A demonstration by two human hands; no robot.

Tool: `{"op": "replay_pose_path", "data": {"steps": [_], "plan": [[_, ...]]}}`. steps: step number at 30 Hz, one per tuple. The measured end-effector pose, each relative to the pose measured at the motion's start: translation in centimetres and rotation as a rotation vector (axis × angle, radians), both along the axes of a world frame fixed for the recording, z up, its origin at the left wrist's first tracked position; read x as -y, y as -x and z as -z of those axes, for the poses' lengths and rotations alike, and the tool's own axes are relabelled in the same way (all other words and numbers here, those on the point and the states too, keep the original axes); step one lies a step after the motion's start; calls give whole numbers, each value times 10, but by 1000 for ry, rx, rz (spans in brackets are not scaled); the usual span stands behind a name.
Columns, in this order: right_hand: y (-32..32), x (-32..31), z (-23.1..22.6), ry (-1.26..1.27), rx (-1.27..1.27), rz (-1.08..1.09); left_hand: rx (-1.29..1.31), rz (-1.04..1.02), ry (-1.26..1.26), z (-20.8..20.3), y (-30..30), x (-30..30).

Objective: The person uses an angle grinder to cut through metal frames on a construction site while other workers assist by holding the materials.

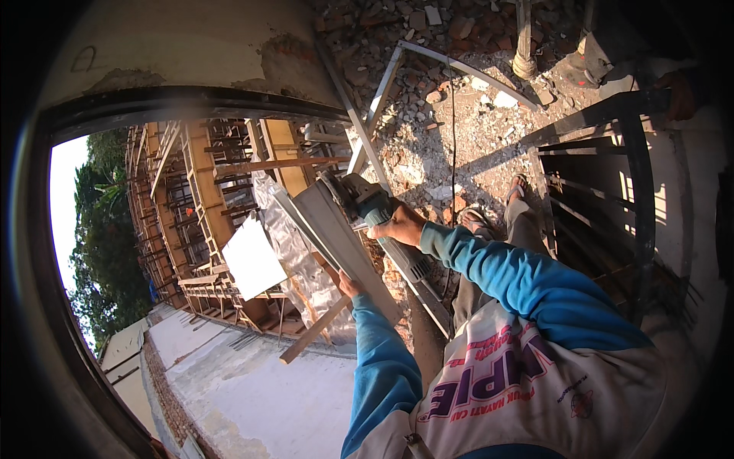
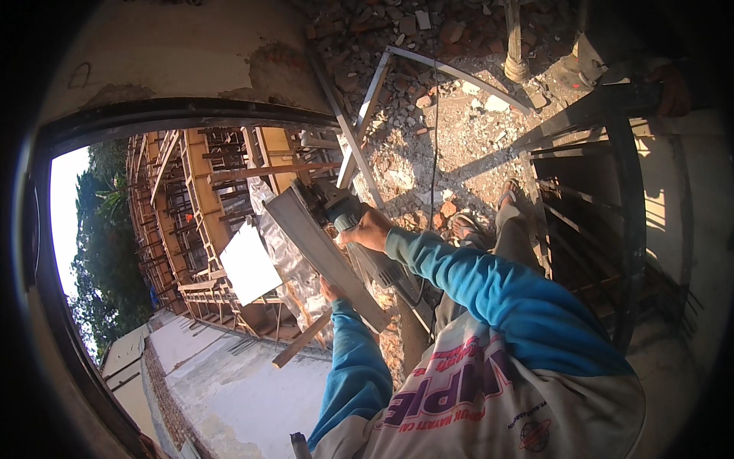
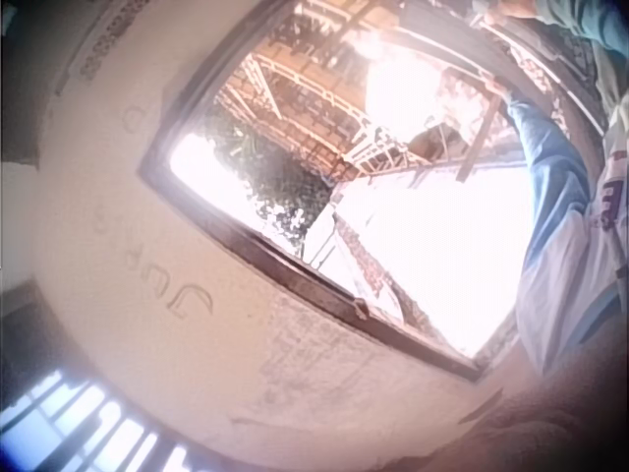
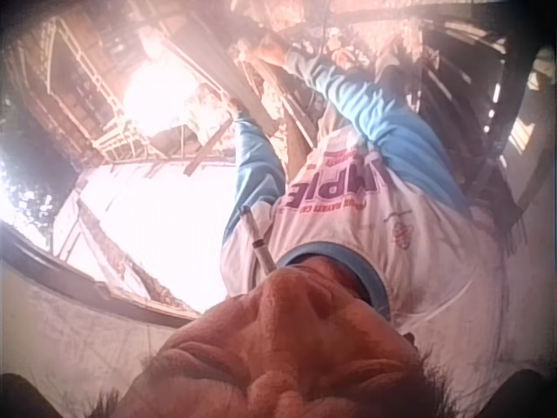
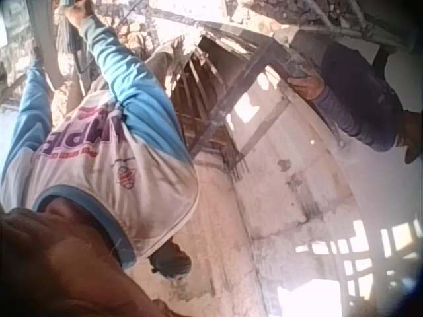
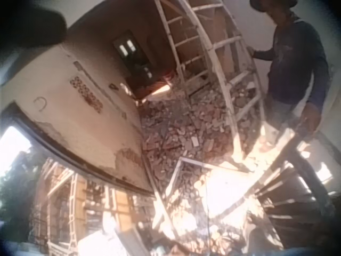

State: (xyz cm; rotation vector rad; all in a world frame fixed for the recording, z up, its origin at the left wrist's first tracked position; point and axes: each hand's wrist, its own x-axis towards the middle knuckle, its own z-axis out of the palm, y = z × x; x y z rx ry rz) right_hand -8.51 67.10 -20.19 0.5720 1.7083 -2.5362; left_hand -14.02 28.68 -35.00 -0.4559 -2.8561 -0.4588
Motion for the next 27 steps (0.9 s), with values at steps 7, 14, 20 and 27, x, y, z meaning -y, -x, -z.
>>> {"op": "replay_pose_path", "data": {"steps": [7, 14, 20, 27], "plan": [[-3, -8, -4, 3, 9, 22, 299, -178, -446, -21, -6, -41], [-5, -9, -16, 0, -17, 9, 209, -144, -286, -9, -1, -14], [-9, -17, -23, 99, -13, 27, 290, -174, -337, -23, -9, -44], [-16, -20, -15, 184, -33, 58, 178, -115, -230, -21, 1, -9]]}}
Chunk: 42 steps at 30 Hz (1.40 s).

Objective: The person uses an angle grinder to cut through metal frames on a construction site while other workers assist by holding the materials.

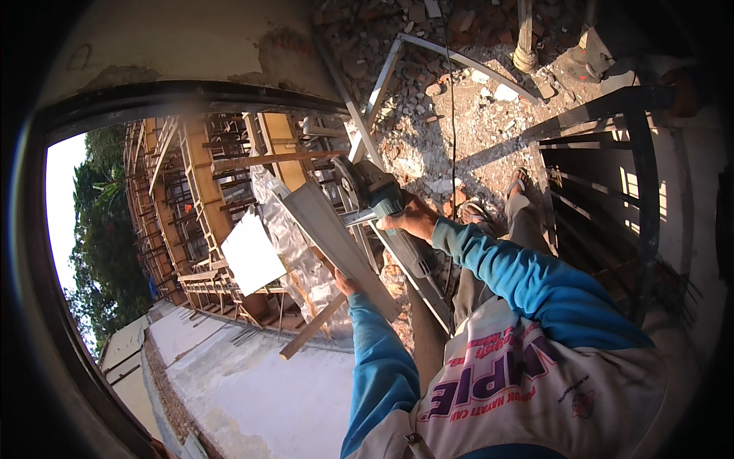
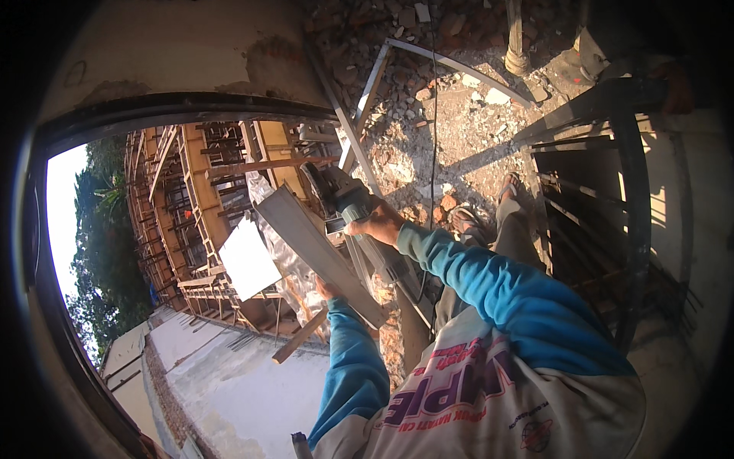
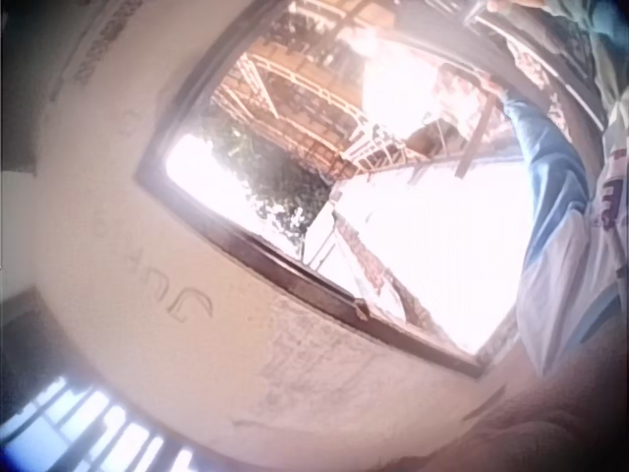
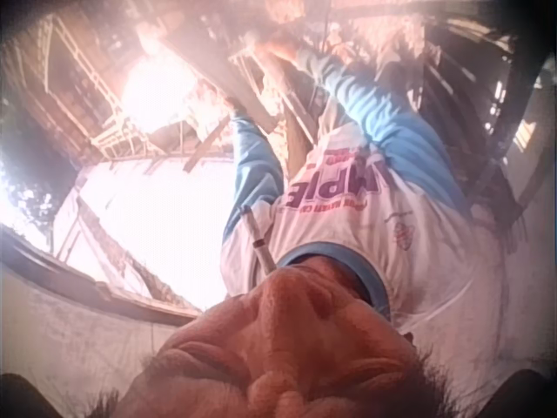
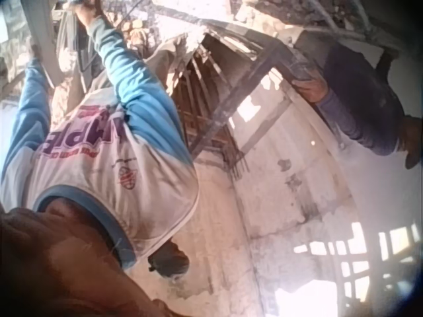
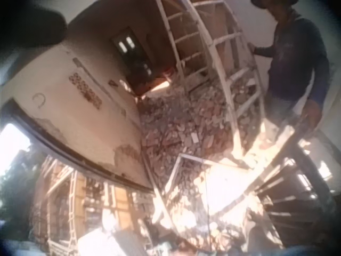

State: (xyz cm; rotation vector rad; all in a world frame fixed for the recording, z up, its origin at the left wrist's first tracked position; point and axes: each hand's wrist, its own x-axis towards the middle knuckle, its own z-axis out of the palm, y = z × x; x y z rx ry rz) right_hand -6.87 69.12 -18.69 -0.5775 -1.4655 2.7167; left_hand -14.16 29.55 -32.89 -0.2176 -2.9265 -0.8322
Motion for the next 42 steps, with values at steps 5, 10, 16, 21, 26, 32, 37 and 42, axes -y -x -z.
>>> {"op": "replay_pose_path", "data": {"steps": [5, 10, 16, 21, 26, 32, 37, 42], "plan": [[-4, -1, -5, 130, -52, 4, -65, 54, 180, -4, 1, 19], [2, 9, -10, 67, -143, 55, 19, -42, -5, -21, -4, -7], [11, 9, -13, 6, -192, 28, 7, 72, -3, -40, -9, -21], [10, -4, -33, -126, -47, -205, -168, 160, 304, -27, -13, 1], [22, 26, -8, 81, -174, -2, -138, 30, 173, 5, -4, 30], [21, 15, -9, -57, -139, -29, 64, -50, -11, -11, -8, 1], [15, 25, -11, -93, -162, 43, 38, -35, 35, -12, -10, 5], [18, 19, -5, 39, -130, 81, 124, 51, 94, -5, -1, -8]]}}
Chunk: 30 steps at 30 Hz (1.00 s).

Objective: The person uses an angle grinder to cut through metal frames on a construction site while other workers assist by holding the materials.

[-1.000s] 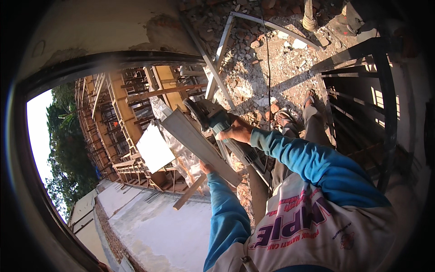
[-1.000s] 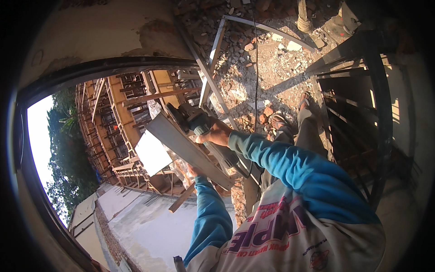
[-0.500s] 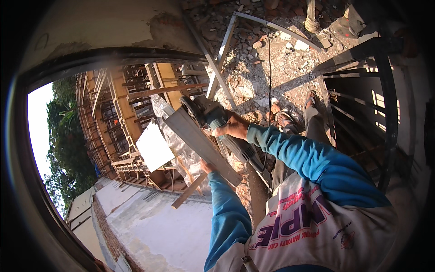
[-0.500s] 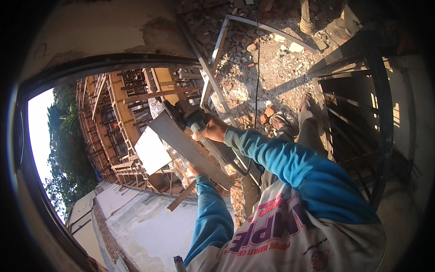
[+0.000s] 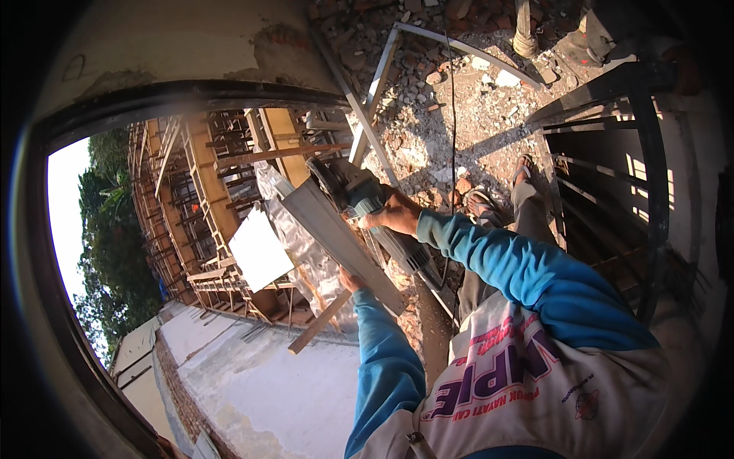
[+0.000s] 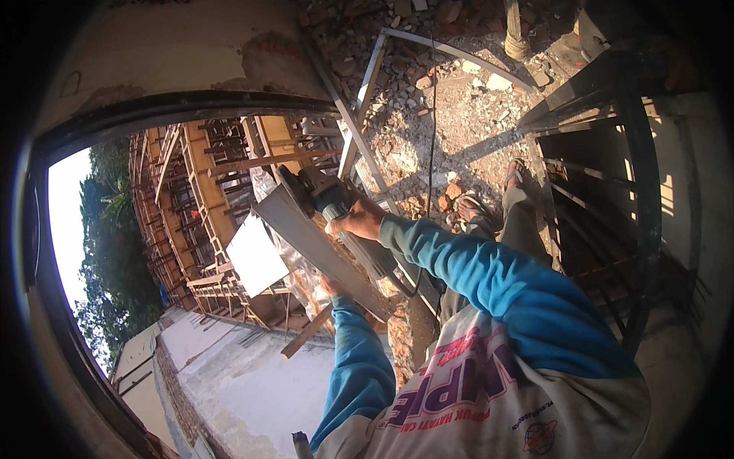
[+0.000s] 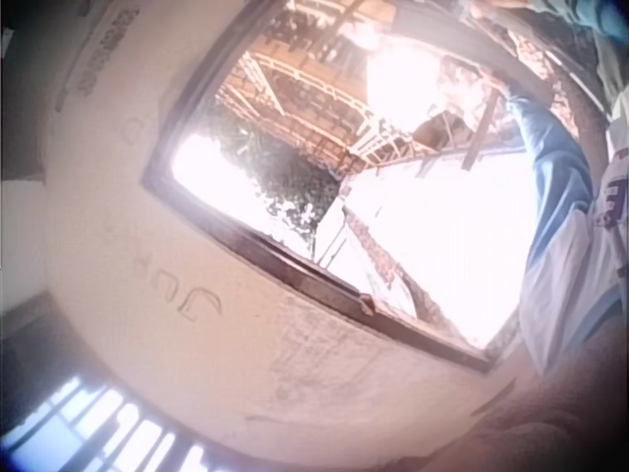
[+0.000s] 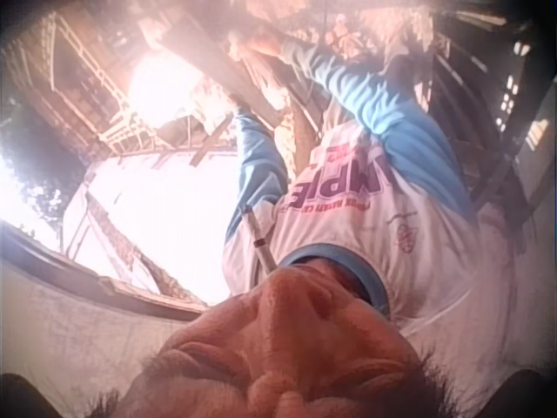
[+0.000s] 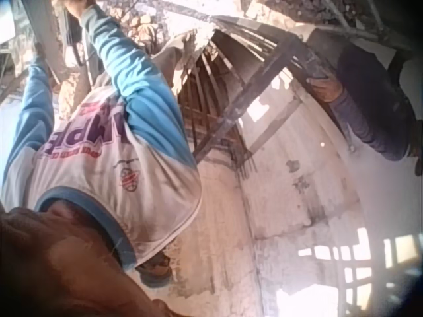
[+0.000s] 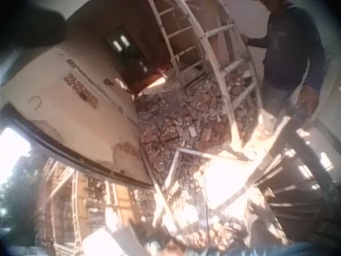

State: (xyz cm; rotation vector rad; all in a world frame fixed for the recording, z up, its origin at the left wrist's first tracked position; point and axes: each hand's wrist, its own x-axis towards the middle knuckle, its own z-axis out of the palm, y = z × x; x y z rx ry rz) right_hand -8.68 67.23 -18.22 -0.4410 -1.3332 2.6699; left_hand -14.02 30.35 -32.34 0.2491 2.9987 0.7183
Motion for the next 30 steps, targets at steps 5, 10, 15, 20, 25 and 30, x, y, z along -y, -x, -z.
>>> {"op": "replay_pose_path", "data": {"steps": [5, 10, 15, 20, 25, 30], "plan": [[2, 6, 7, -89, -4, -4, -71, -100, -164, 3, -8, 6], [-5, 11, -2, -63, -17, -84, -307, 47, 140, -2, -13, 17], [0, 9, 5, -36, 5, 4, -40, -126, -275, 6, -5, 8], [-4, 2, 1, -145, 26, 8, -67, -172, -157, 6, -7, -11], [-2, 13, 2, -113, 8, 14, -66, -83, 76, 8, -8, 16], [-1, 4, 19, -208, 48, 66, 48, -126, -233, 6, 6, -24]]}}
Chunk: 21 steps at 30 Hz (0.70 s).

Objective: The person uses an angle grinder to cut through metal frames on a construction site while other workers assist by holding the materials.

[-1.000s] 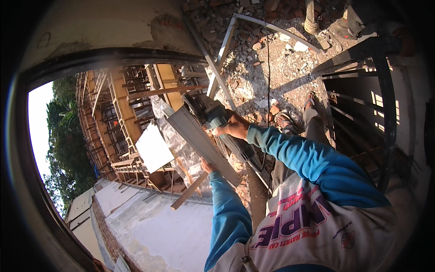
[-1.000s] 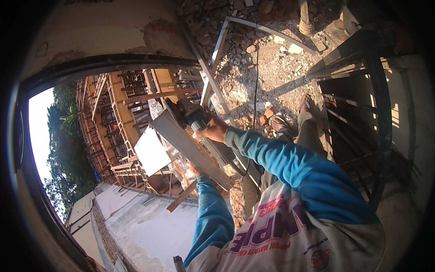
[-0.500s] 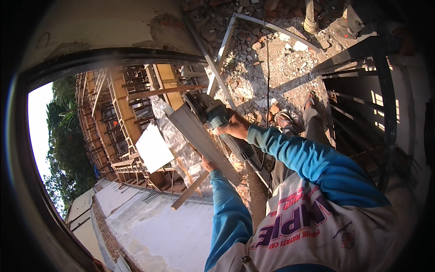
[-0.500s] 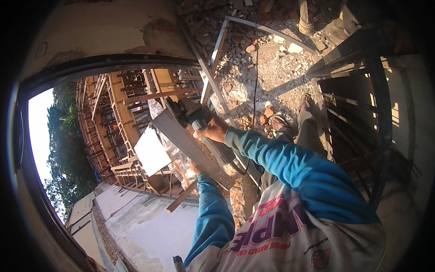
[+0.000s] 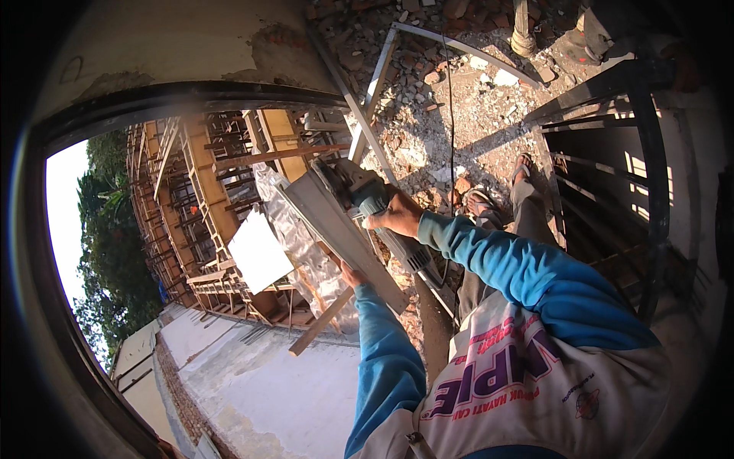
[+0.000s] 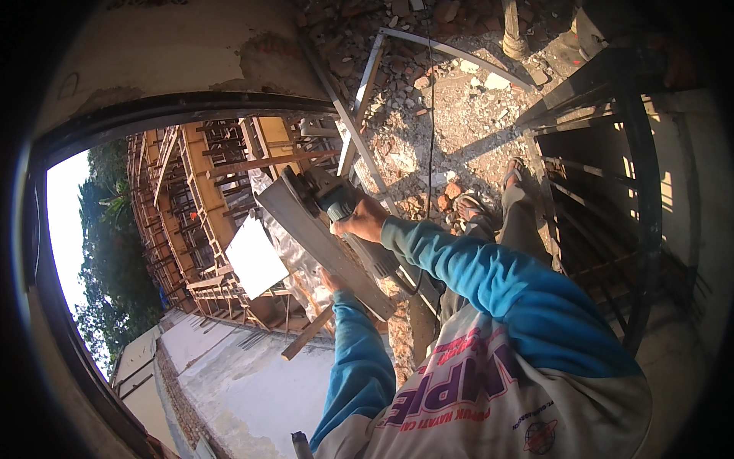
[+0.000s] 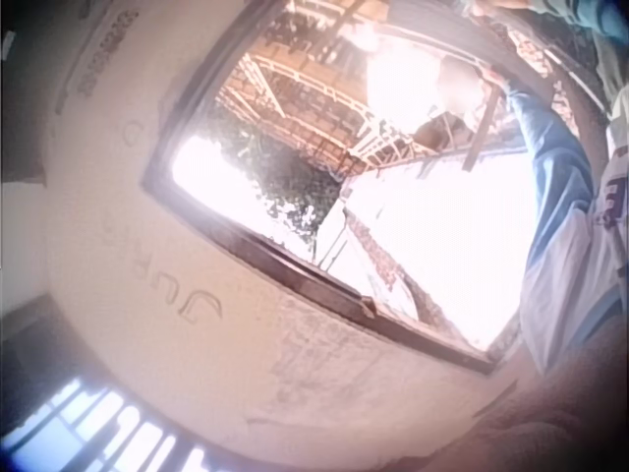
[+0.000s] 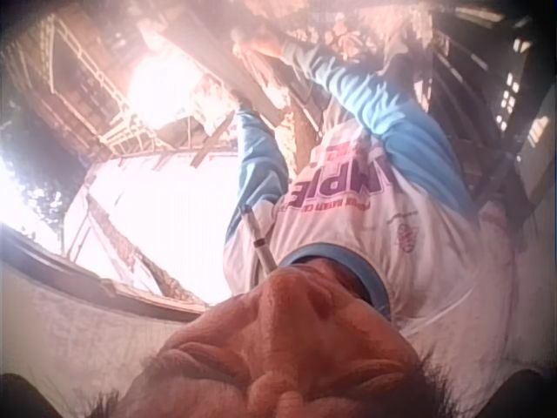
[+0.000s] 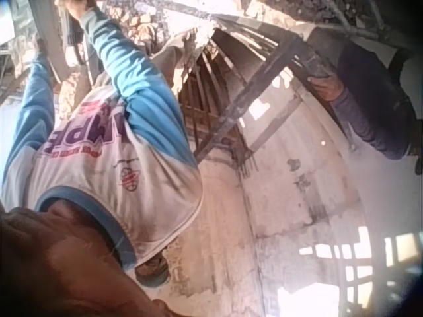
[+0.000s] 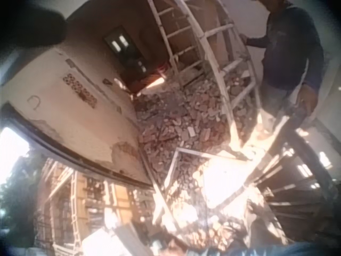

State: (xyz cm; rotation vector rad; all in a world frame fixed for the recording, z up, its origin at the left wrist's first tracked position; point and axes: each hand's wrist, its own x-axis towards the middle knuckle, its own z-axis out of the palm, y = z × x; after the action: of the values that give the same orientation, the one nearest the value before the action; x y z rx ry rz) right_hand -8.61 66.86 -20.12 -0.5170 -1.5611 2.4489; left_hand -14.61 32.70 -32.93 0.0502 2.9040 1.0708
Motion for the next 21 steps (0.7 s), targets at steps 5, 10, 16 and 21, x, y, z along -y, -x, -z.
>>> {"op": "replay_pose_path", "data": {"steps": [5, 10, 16, 21], "plan": [[3, 14, -2, 90, -30, -43, -8, -89, -95, 12, -9, 35], [5, 10, -1, 27, -32, -42, 54, -119, -93, 6, -7, 24], [1, 6, -11, -24, -26, -20, -190, 101, 292, 2, -6, 22], [2, -1, -18, -8, -18, -67, -58, 18, 137, -12, -11, 7]]}}
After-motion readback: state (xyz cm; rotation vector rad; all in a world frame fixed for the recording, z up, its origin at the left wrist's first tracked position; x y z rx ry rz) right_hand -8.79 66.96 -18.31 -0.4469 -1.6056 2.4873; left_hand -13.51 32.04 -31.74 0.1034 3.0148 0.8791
